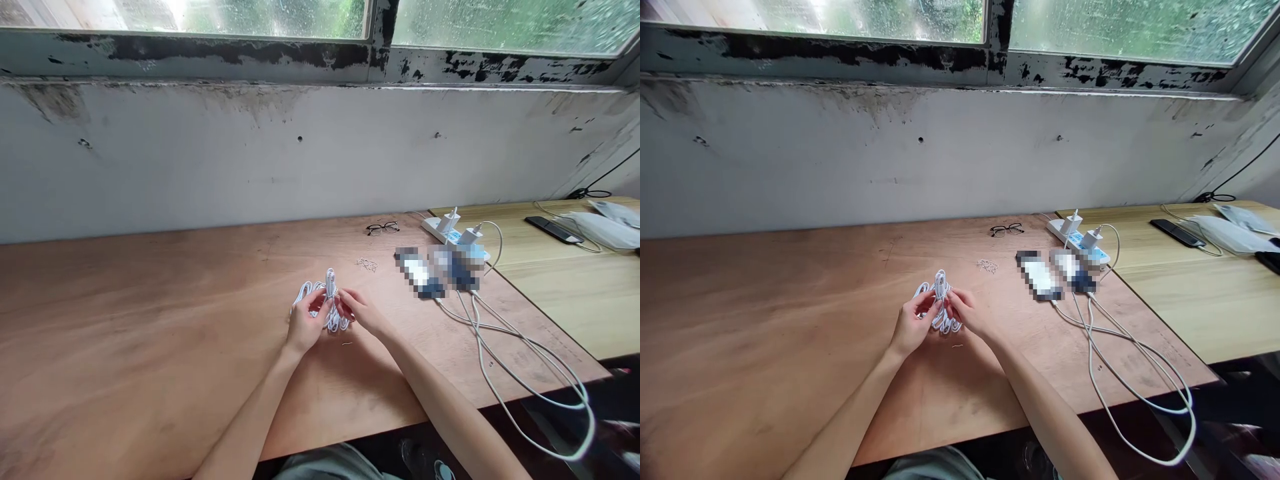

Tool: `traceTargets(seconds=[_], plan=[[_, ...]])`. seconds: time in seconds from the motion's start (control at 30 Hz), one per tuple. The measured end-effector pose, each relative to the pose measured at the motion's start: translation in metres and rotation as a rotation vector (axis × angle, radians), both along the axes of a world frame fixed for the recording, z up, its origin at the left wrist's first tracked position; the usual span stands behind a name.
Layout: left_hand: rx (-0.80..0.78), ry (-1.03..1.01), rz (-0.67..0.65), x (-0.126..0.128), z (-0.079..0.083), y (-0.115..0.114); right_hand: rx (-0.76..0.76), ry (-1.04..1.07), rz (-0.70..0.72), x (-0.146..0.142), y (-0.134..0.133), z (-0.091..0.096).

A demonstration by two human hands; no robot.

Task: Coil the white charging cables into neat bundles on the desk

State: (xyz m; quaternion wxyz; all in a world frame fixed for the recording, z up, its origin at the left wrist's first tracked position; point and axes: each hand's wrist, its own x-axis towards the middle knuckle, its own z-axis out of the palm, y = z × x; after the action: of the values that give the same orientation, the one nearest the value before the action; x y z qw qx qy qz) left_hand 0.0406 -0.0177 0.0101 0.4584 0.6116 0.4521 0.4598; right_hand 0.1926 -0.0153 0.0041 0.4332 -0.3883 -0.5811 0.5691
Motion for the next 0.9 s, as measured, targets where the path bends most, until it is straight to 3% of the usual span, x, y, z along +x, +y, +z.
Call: traceTargets(seconds=[0.13, 0.23, 0.33, 0.47, 0.53, 0.57, 0.63, 0.8, 0.9], plan=[[0.237, 0.222, 0.092, -0.0031, -0.0026, -0.0006, -0.374, 0.304, 0.119, 0.0, 0.0026, -0.0013], [0.26, 0.222, 0.097, -0.0023, -0.0038, -0.0003, -0.399, 0.345, 0.106, 0.0006, 0.0035, -0.0017], [0.101, 0.06, 0.088, 0.0006, -0.0049, 0.0005, -0.157, 0.169, -0.025, 0.0011, 0.0026, -0.0016], [-0.199, -0.262, 0.032, 0.0041, -0.0058, 0.0022, 0.405, -0.315, -0.164, 0.0059, 0.0, 0.0014], [-0.28, -0.346, 0.013, 0.0047, -0.006, 0.0032, 0.545, -0.446, -0.195, 0.0078, -0.0006, 0.0023], [-0.29, -0.361, 0.012, 0.0048, -0.0062, 0.0036, 0.546, -0.454, -0.198, 0.0079, -0.0006, 0.0022], [-0.251, -0.338, 0.024, 0.0046, -0.0069, 0.0042, 0.427, -0.355, -0.183, 0.0061, 0.0003, 0.0009], [-0.008, -0.06, 0.081, 0.0032, -0.008, 0.0024, -0.17, 0.178, -0.023, -0.0002, 0.0037, -0.0027], [0.144, 0.095, 0.13, 0.0023, -0.0066, -0.0005, -0.446, 0.404, 0.078, 0.0004, 0.005, -0.0014]])
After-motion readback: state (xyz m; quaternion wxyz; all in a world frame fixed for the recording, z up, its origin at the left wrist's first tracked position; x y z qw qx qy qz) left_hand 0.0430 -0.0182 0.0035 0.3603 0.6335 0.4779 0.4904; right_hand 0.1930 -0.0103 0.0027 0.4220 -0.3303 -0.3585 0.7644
